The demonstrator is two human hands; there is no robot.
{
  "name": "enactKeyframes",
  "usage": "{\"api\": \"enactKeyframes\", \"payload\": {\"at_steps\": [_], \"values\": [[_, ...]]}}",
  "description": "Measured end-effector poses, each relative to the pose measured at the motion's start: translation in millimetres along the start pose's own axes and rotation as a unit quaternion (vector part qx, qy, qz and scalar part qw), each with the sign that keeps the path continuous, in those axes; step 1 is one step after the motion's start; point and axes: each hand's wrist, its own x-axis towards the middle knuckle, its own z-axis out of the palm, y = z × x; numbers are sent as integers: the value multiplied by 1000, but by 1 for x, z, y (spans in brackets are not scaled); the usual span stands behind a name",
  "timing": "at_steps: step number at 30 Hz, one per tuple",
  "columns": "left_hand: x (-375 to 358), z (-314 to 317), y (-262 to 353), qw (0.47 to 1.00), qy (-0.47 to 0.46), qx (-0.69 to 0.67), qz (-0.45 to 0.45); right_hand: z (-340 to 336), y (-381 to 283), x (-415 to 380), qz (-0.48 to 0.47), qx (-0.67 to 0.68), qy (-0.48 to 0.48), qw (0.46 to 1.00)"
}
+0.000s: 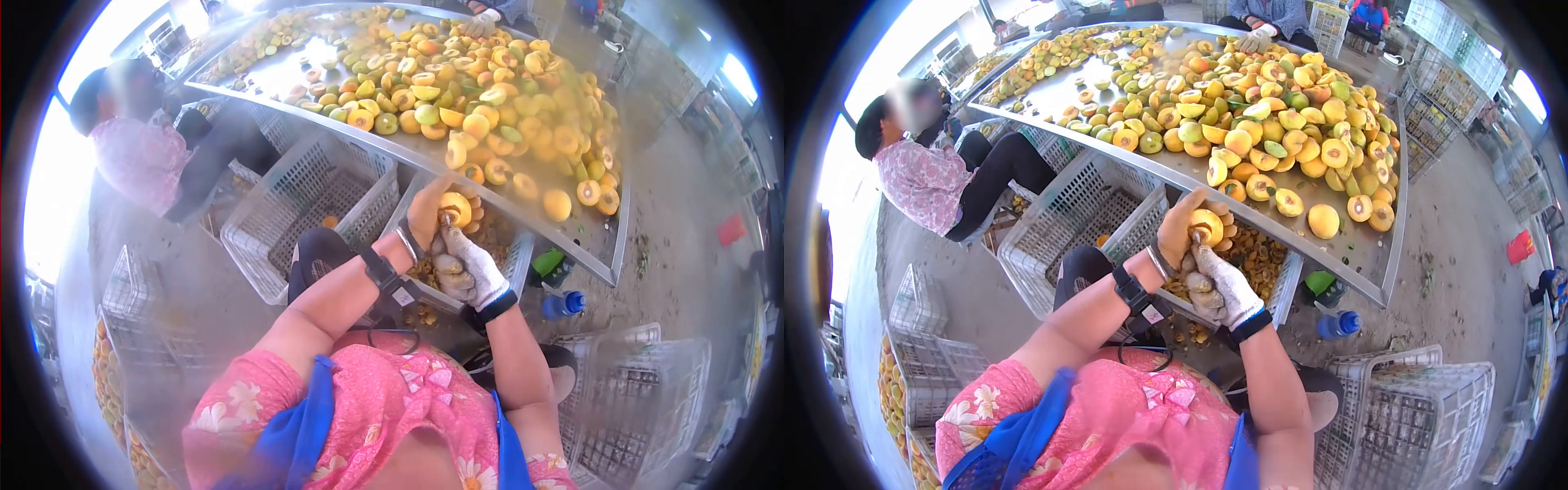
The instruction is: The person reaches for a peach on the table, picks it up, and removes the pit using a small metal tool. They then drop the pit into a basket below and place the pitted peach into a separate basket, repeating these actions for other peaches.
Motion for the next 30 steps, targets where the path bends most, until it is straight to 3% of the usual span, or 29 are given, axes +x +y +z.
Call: {"api": "enactKeyframes", "payload": {"at_steps": [4,7,9,10,11,12,14,17,20,21,23,26,29,30], "values": [[5,-7,9,996,47,-33,62,8,3,-4,-35,51,-46,997],[28,-48,43,966,100,-139,194,8,1,-13,-28,92,-163,982],[35,-97,76,935,101,54,336,6,1,-18,-58,124,-146,980],[30,-101,95,907,156,140,364,5,2,-19,-71,141,-129,979],[28,-101,111,869,209,224,388,6,2,-20,-86,158,-111,977],[34,-104,121,793,226,354,441,11,1,-23,-113,148,-86,979],[47,-110,135,582,246,579,515,13,0,-20,-109,150,-55,981],[76,-71,134,600,148,658,431,17,-6,-12,-100,138,-34,985],[142,-71,126,560,97,733,373,20,-11,-6,-80,121,-8,989],[147,-57,126,545,92,773,312,21,-12,-5,-91,97,-2,991],[165,-60,116,584,89,769,245,17,-12,-3,-98,80,2,992],[174,-64,116,528,123,816,197,14,-13,-3,-112,58,22,992],[149,-52,122,547,125,808,179,19,-17,-4,-121,25,60,991],[130,-43,123,583,110,784,180,19,-17,-3,-130,2,67,989]]}}
